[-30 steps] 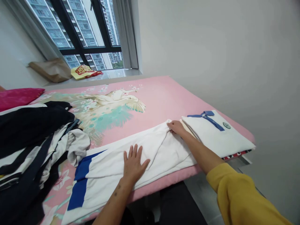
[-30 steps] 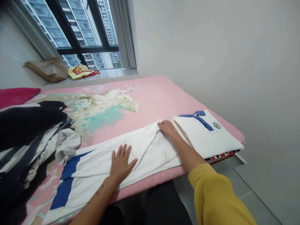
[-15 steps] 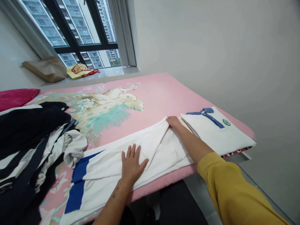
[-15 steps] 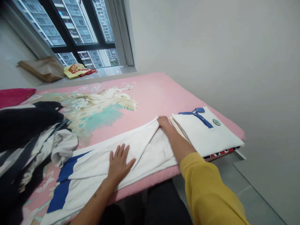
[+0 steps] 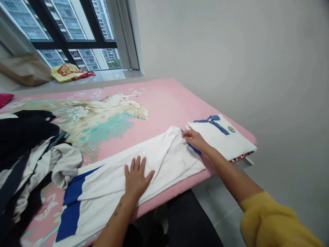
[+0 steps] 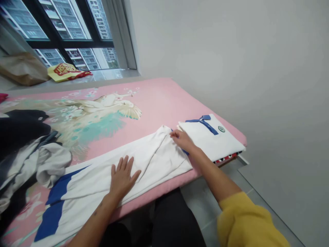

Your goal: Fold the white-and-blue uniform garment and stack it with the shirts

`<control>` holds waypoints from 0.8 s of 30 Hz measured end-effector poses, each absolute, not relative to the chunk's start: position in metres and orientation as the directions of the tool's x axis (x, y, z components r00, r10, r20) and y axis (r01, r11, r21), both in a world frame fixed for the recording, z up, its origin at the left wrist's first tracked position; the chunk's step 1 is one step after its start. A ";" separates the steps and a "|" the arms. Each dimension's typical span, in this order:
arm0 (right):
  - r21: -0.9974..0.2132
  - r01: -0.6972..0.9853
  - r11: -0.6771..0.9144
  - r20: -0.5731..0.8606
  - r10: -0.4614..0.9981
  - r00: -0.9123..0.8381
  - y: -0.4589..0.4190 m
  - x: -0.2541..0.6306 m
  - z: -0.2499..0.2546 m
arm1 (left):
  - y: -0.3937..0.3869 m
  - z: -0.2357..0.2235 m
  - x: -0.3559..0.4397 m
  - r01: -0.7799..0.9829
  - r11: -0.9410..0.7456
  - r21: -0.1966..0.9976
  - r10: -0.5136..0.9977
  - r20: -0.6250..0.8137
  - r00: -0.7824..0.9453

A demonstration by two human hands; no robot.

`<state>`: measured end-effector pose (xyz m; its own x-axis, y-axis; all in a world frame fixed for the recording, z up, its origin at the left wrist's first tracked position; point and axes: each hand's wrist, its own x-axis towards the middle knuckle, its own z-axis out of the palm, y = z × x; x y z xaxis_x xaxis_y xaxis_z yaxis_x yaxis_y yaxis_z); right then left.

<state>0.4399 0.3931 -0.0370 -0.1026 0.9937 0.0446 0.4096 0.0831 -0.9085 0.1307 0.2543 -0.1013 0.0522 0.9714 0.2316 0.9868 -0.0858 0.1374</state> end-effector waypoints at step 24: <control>-0.430 0.900 -0.069 -0.027 0.998 0.063 0.272 0.484 -0.073 | 0.297 -0.086 0.220 0.934 -0.352 0.060 0.928 0.151 0.340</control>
